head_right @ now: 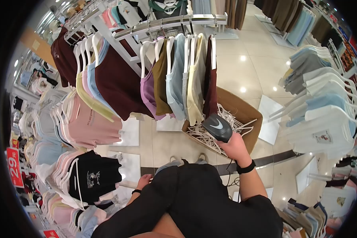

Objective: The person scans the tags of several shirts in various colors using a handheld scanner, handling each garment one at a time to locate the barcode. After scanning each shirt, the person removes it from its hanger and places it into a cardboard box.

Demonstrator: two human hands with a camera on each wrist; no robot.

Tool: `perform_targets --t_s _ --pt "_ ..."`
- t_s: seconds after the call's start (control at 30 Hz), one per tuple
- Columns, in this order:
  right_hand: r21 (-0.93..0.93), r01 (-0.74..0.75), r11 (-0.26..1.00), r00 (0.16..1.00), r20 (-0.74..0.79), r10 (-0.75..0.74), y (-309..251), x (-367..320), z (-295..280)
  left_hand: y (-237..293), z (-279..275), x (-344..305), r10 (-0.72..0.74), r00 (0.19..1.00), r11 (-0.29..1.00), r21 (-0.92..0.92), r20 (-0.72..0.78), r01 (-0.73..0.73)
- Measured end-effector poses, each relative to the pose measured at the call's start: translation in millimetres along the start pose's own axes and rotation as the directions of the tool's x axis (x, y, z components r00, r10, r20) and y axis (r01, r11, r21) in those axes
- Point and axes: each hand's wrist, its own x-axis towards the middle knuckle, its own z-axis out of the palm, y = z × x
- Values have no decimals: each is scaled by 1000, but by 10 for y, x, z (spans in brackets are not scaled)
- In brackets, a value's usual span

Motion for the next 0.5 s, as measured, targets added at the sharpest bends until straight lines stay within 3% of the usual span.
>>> perform_targets --t_s 0.03,0.07,0.1,0.17,0.27,0.37,0.5 --pt "18 86 996 996 -25 -86 -82 83 -3 -36 2 -33 3 1000 997 82 5 -3" --pt "39 168 985 985 -54 -166 -212 134 12 -78 -62 -93 3 1000 953 303 5 -5" --pt "59 252 966 965 -93 -246 -290 175 24 -291 -154 -66 132 990 924 355 44 -139" --pt "-13 268 963 960 -76 -269 -316 250 38 -829 -283 142 384 911 799 441 147 -408" --pt "-222 322 921 931 -104 -350 -294 269 110 -710 -305 -33 343 925 688 627 165 -367" --pt "-202 289 936 938 -137 -319 -393 327 60 -922 -237 170 373 918 789 475 133 -390" --pt "-84 250 965 937 -231 -263 -719 568 -128 -556 -117 297 250 966 911 323 58 -255"
